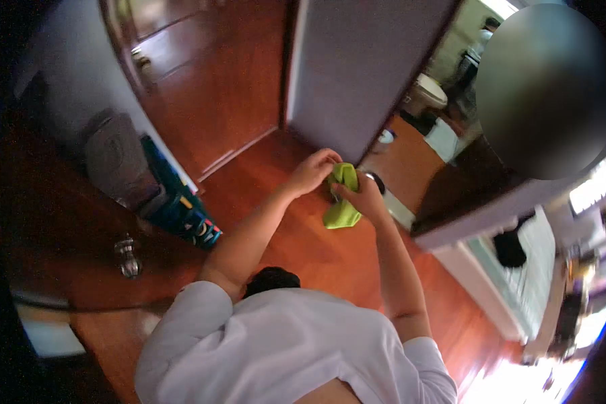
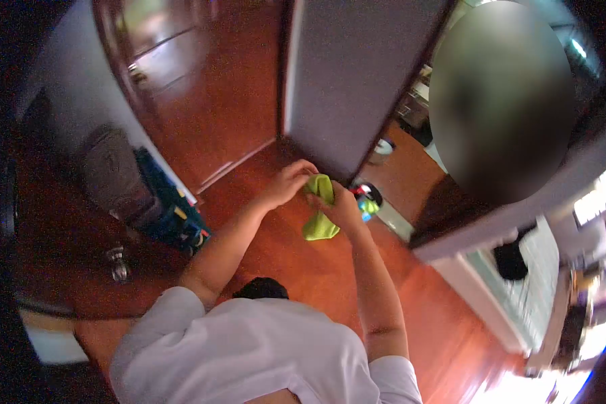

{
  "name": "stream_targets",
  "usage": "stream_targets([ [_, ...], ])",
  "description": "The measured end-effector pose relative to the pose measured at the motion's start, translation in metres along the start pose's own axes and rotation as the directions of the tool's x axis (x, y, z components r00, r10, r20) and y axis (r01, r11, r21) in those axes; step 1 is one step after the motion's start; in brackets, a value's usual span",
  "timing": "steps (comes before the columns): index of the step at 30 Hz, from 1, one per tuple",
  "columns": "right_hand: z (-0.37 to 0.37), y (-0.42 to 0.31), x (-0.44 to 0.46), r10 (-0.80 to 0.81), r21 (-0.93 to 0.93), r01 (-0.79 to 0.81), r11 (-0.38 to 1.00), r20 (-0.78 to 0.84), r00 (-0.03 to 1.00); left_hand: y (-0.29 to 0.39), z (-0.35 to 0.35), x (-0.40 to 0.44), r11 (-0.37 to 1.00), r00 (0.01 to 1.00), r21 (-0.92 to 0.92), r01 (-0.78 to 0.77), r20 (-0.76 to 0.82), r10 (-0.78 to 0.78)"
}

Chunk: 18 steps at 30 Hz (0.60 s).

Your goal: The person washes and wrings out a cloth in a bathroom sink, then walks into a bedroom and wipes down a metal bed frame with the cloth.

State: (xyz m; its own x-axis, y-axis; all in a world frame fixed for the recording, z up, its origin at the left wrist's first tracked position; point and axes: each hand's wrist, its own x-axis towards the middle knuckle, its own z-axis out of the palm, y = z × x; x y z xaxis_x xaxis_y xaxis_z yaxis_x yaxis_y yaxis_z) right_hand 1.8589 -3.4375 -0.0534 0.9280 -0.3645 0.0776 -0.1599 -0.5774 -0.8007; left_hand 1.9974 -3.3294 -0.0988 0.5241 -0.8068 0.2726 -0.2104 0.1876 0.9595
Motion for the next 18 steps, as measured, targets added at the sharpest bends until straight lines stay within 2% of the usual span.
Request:
stream_targets([
  [1,0.012,0.012,0.039,-0.041,-0.030,0.040,0.999,-0.035,0.999,0.003,-0.025,0.012,0.999,0.989,0.040,-0.005,-0.147,0.011],
  [2,0.022,0.011,0.073,-0.084,0.045,0.084,0.995,-0.001,0.996,0.000,-0.053,0.022,0.997,0.957,0.081,-0.004,-0.289,0.028],
  [4,0.047,0.001,0.134,-0.163,0.206,0.148,0.967,0.056,0.985,-0.013,-0.124,0.039,0.963,0.805,-0.207,0.175,-0.532,-0.261],
  [5,0.055,-0.016,0.156,-0.250,0.238,0.228,0.944,0.067,0.966,-0.015,-0.160,0.043,0.936,0.714,-0.302,0.182,-0.613,-0.337],
  [6,0.075,-0.017,0.187,-0.221,0.336,0.163,0.928,0.144,0.965,-0.018,-0.201,0.047,0.903,0.616,-0.394,0.171,-0.672,-0.410],
  [7,0.097,-0.012,0.217,-0.188,0.419,0.081,0.905,0.220,0.957,-0.021,-0.238,0.053,0.874,0.528,-0.479,0.076,-0.725,-0.443],
  [8,0.116,-0.012,0.252,-0.172,0.485,0.007,0.875,0.296,0.939,-0.017,-0.279,0.062,0.841,0.441,-0.539,-0.048,-0.767,-0.467],
  [9,0.133,-0.014,0.286,-0.215,0.446,0.050,0.894,0.327,0.920,-0.017,-0.318,0.069,0.789,0.351,-0.587,-0.182,-0.788,-0.506],
  [12,0.163,-0.056,0.360,-0.360,0.254,0.280,0.926,0.365,0.859,-0.028,-0.451,0.079,0.827,0.311,-0.517,-0.220,-0.841,-0.443],
  [13,0.172,-0.061,0.381,-0.326,0.250,0.237,0.939,0.424,0.845,-0.032,-0.477,0.084,0.817,0.242,-0.500,-0.287,-0.863,-0.443],
  [15,0.183,-0.074,0.429,-0.346,0.271,0.241,0.932,0.468,0.813,0.008,-0.508,0.105,0.801,0.100,-0.447,-0.397,-0.889,-0.446],
  [16,0.191,-0.083,0.452,-0.356,0.286,0.240,0.927,0.482,0.801,0.015,-0.534,0.113,0.783,0.062,-0.430,-0.449,-0.890,-0.452],
  [18,0.212,-0.092,0.493,-0.491,0.391,0.336,0.857,0.420,0.763,0.005,-0.591,0.123,0.802,0.028,-0.359,-0.477,-0.918,-0.395],
])
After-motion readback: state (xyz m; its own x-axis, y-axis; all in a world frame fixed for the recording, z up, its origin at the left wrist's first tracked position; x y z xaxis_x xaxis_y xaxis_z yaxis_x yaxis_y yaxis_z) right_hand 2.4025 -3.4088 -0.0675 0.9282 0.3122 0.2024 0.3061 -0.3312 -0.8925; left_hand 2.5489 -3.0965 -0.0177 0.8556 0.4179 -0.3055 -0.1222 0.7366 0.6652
